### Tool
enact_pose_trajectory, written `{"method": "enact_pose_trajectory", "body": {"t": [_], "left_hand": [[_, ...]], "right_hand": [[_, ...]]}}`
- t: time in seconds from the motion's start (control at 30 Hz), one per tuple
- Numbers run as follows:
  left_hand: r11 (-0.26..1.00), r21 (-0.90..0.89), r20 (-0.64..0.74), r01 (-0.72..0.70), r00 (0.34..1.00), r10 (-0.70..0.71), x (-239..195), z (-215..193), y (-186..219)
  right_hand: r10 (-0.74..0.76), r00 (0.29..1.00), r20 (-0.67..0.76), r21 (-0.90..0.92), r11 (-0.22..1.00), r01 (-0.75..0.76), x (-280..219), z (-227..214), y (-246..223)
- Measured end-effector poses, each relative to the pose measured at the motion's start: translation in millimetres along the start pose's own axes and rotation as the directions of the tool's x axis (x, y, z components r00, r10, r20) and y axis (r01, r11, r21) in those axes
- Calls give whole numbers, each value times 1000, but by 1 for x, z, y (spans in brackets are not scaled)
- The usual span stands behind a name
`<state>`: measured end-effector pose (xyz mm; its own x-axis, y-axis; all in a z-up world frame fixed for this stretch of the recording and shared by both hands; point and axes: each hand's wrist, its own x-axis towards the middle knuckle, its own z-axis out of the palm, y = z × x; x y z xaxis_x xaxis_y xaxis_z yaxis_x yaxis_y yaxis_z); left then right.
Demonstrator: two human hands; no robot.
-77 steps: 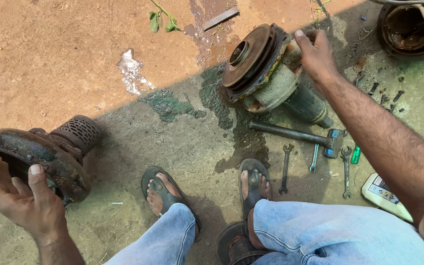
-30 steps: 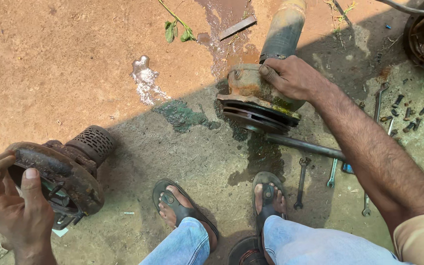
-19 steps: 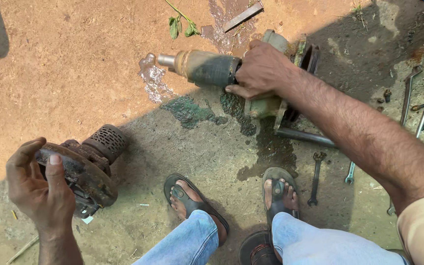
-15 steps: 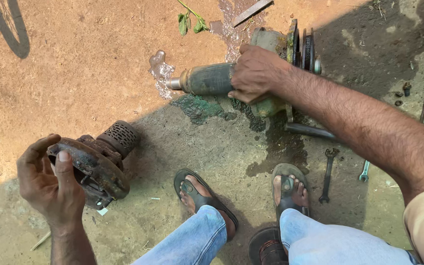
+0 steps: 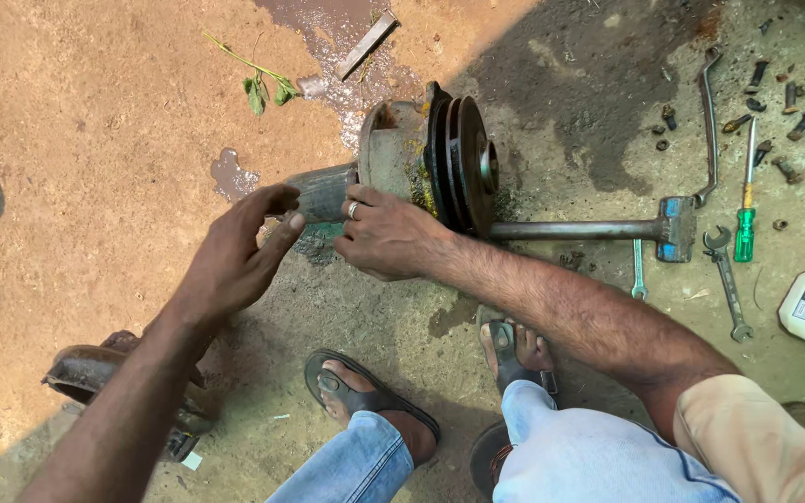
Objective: The person disassembles a motor and pump assembly using a hammer and wrenches, removes the housing and impeller, and then reassembles the components. The person uses a hammer to separate the housing from the motor and then fits the impeller back onto the shaft.
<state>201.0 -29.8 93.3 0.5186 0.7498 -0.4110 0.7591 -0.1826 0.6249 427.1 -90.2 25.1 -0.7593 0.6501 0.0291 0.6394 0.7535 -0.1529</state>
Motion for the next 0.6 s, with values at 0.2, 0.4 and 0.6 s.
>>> {"method": "enact_pose_trajectory", "body": {"t": [0.2,0.4,0.6], "left_hand": [[948,-317,-114,6,993,-45,89,104,30],[908,-419,-411,-8,893,-182,108,143,34],[951,-289,-522,-108,851,-62,117,141,30]], "right_hand": [[128,854,-504,471,870,147,-85,20,-19],[892,450,-53,872,260,-414,-173,87,61],[730,659,180,897,152,-414,-154,147,96]]}}
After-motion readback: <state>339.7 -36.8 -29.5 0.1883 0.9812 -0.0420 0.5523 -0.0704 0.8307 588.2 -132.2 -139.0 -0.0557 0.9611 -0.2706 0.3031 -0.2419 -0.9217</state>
